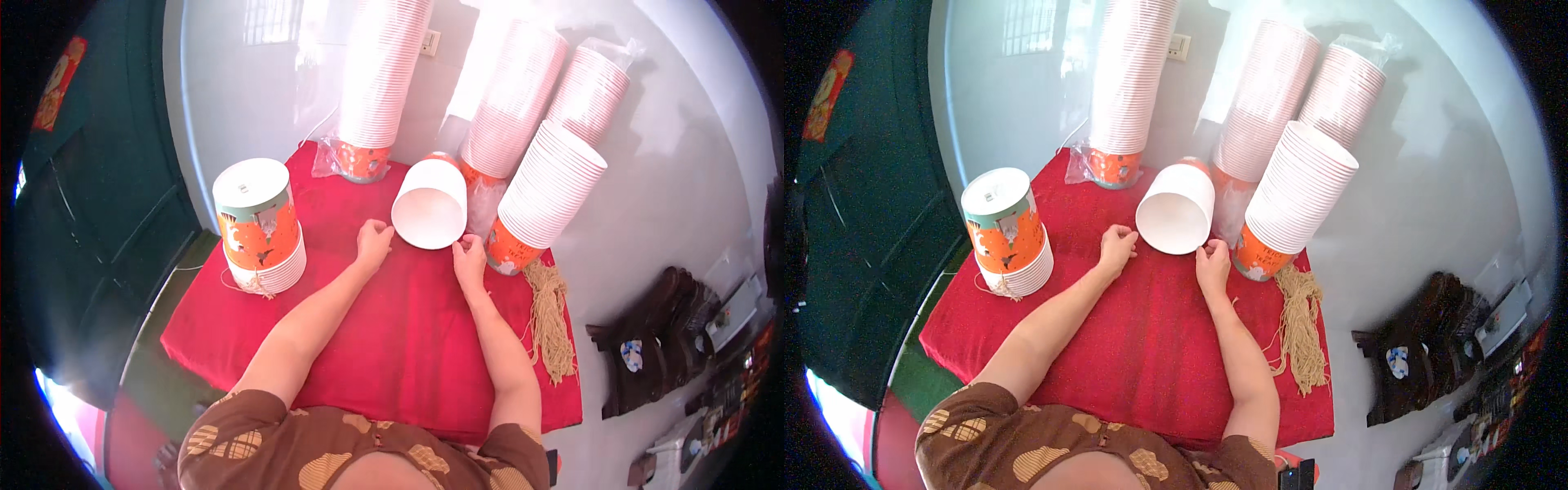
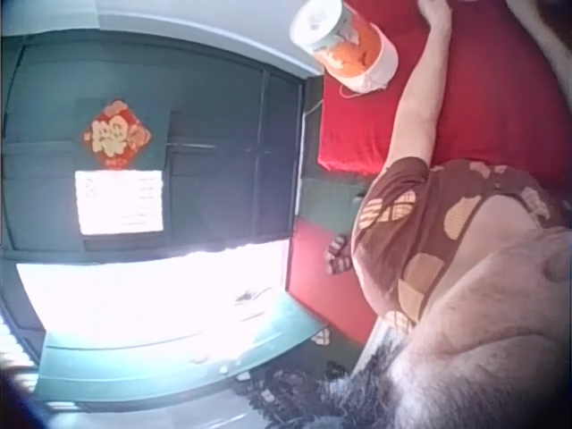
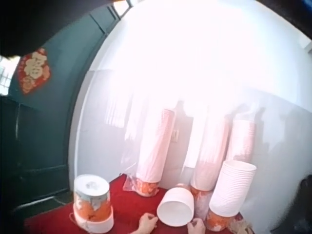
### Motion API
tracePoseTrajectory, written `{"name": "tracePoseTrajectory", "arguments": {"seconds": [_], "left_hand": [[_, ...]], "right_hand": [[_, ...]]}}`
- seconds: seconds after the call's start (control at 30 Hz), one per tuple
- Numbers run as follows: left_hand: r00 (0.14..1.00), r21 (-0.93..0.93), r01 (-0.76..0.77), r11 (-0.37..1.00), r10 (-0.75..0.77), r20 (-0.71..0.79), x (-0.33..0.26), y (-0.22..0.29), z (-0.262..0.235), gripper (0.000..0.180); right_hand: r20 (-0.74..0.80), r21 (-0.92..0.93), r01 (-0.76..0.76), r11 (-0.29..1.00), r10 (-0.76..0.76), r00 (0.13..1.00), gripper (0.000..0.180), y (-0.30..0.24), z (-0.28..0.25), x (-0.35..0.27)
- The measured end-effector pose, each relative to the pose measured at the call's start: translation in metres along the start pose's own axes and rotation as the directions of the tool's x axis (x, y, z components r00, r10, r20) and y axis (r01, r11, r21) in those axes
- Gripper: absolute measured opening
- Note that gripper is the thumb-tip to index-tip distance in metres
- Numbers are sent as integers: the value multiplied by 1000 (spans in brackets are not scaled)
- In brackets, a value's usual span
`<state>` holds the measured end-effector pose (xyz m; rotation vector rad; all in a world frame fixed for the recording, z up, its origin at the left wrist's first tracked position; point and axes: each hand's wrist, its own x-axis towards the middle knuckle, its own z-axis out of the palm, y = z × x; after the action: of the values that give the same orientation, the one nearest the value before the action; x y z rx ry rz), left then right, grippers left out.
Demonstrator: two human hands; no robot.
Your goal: Threading string through holes in paper buckets to create handles.
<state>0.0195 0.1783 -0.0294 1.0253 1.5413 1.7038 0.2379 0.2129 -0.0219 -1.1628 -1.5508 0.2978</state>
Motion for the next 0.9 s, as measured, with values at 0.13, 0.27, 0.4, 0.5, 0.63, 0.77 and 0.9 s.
{"name": "tracePoseTrajectory", "arguments": {"seconds": [0.13,0.27,0.4,0.5,0.63,0.77,0.9], "left_hand": [[997,-56,-39,998,42,68,-6,-8,0,26],[988,-133,-50,990,69,138,-5,-15,-7,30],[969,-216,-73,974,121,218,-11,-5,-6,37],[935,-211,-111,971,174,309,-11,-5,-9,39],[911,-187,-147,971,207,356,-6,-10,-9,40],[899,-170,-155,973,210,384,-7,-8,-7,43],[901,-159,-137,978,190,391,-7,-9,-10,43]], "right_hand": [[-47,41,-155,987,156,987,25,2,8,8],[-100,-10,-52,999,51,994,19,1,13,7],[-192,-47,6,999,-15,981,17,9,16,7],[-195,-78,1,997,-16,981,16,11,18,7],[-187,-81,-32,996,16,982,14,10,19,5],[-175,-102,-58,993,40,984,14,12,17,5],[-170,-118,-75,990,54,984,13,7,17,2]]}}
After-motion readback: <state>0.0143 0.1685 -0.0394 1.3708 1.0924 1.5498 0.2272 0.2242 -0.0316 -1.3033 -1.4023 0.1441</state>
